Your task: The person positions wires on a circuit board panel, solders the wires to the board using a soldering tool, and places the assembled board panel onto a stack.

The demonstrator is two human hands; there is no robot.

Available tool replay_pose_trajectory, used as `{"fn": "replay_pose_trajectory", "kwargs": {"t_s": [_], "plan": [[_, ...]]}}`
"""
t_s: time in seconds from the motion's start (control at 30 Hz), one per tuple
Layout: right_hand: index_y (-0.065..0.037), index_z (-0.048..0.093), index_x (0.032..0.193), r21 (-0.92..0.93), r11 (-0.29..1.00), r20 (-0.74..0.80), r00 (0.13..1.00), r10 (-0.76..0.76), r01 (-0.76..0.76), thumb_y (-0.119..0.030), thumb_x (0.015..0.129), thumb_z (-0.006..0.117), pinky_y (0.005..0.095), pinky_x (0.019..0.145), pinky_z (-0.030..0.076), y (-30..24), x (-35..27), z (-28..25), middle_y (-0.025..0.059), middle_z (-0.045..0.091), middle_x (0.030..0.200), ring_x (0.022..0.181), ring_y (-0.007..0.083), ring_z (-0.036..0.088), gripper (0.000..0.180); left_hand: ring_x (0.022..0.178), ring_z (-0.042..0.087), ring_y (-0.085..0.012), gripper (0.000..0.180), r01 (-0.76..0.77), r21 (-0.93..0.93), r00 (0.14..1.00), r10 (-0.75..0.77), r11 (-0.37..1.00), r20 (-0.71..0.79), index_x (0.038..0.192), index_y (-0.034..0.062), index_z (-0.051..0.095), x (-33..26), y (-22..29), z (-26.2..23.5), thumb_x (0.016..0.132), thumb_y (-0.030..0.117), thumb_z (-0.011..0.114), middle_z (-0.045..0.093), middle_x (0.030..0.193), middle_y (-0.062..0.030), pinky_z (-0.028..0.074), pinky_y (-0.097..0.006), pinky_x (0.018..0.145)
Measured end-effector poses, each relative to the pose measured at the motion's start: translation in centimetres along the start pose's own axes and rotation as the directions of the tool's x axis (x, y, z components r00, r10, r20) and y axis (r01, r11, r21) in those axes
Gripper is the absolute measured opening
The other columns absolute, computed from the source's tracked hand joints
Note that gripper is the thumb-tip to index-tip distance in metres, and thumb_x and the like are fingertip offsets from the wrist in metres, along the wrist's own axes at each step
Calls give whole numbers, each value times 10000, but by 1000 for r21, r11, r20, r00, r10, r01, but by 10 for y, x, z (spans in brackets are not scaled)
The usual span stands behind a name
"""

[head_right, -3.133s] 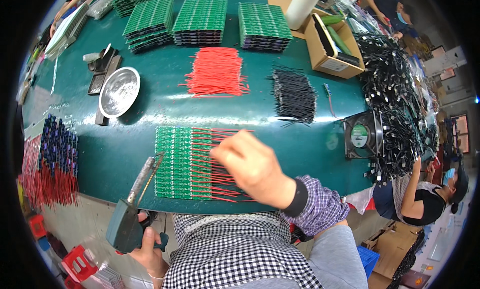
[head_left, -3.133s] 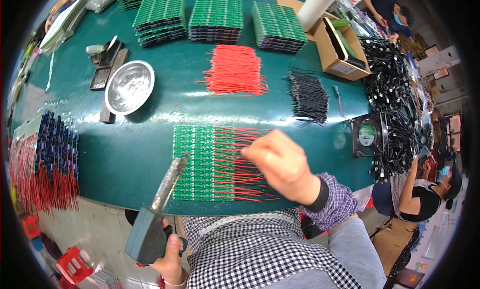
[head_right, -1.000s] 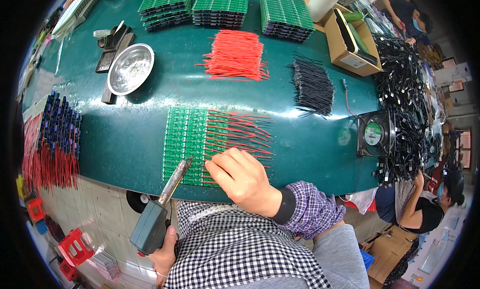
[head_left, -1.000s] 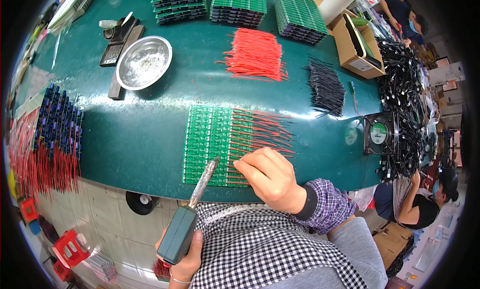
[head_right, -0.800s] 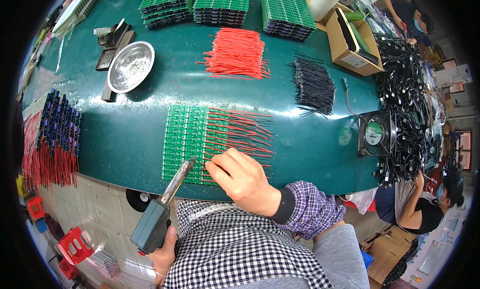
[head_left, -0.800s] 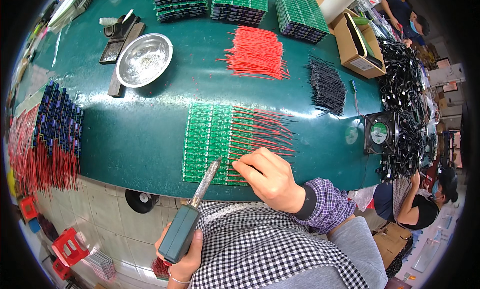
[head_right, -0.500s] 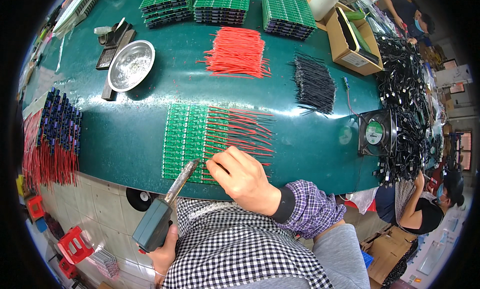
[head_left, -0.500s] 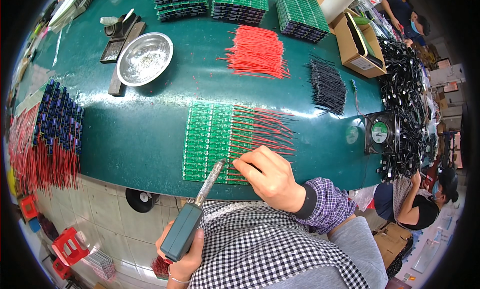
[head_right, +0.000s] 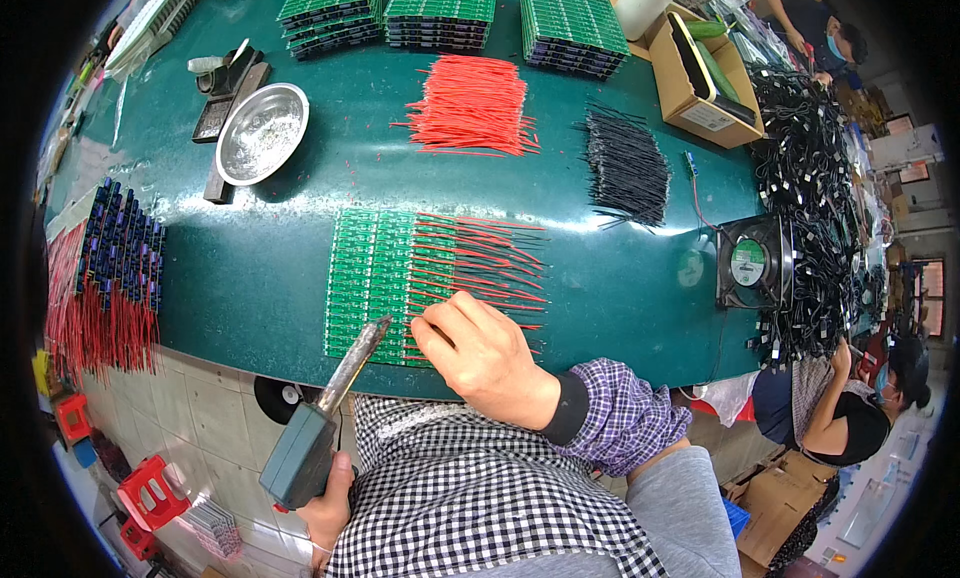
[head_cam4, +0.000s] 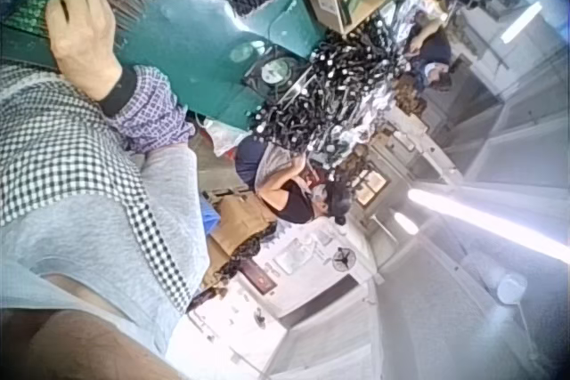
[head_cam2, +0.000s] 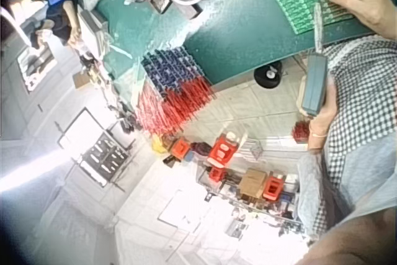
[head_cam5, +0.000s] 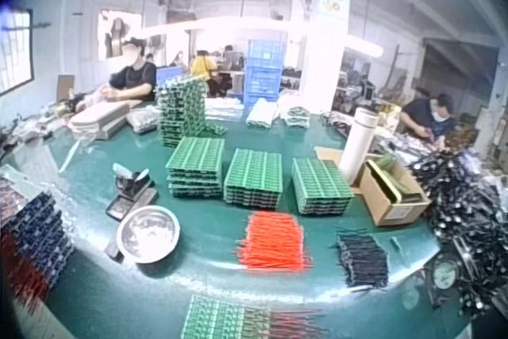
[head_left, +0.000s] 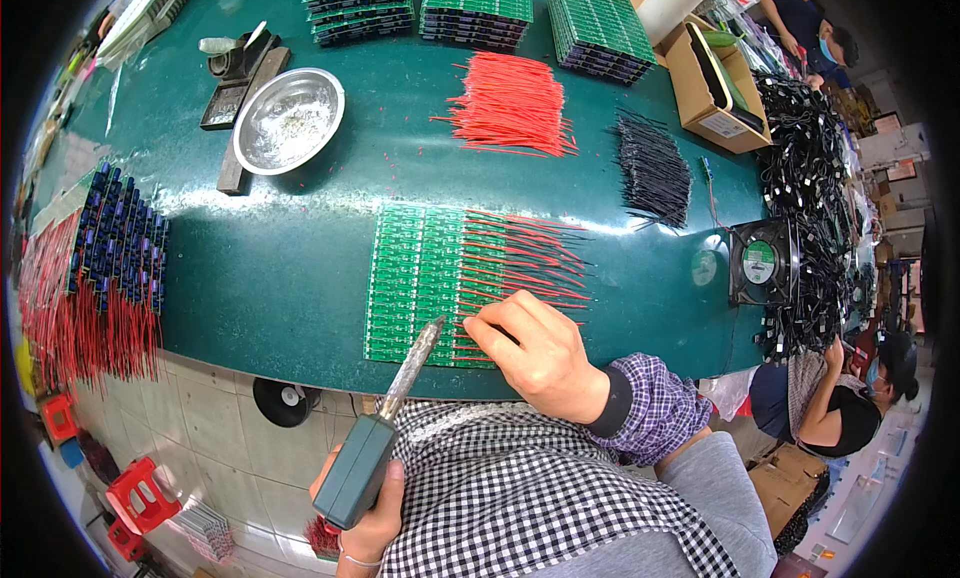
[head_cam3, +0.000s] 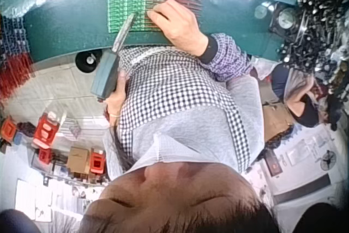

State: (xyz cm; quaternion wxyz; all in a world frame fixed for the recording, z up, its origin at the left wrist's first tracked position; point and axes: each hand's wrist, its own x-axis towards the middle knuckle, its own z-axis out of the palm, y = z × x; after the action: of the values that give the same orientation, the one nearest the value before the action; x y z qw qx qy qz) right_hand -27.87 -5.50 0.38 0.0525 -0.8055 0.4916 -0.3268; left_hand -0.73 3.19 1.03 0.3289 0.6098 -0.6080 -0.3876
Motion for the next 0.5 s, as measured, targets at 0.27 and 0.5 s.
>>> {"fn": "replay_pose_trajectory", "kwargs": {"t_s": [0.27,0.5], "plan": [[38,683,975,-17,1000,3,1000,2,-2,-4,663,691,320,607,532,-1,-1,2,99,635,887,763,228,626,315,638,611,-253,212,125,-60,991,-127,990,-32,905,-39,677,-8,-6,0,764,81,781,632,793,-140,482,-348,569],[32,694,950,-12,1000,-80,997,-21,20,13,653,721,317,600,525,-1,-1,3,94,642,869,737,228,624,299,636,620,-253,222,78,-27,995,-79,997,-57,905,-40,687,-6,-2,1,744,69,794,648,799,-138,493,-338,571]]}}
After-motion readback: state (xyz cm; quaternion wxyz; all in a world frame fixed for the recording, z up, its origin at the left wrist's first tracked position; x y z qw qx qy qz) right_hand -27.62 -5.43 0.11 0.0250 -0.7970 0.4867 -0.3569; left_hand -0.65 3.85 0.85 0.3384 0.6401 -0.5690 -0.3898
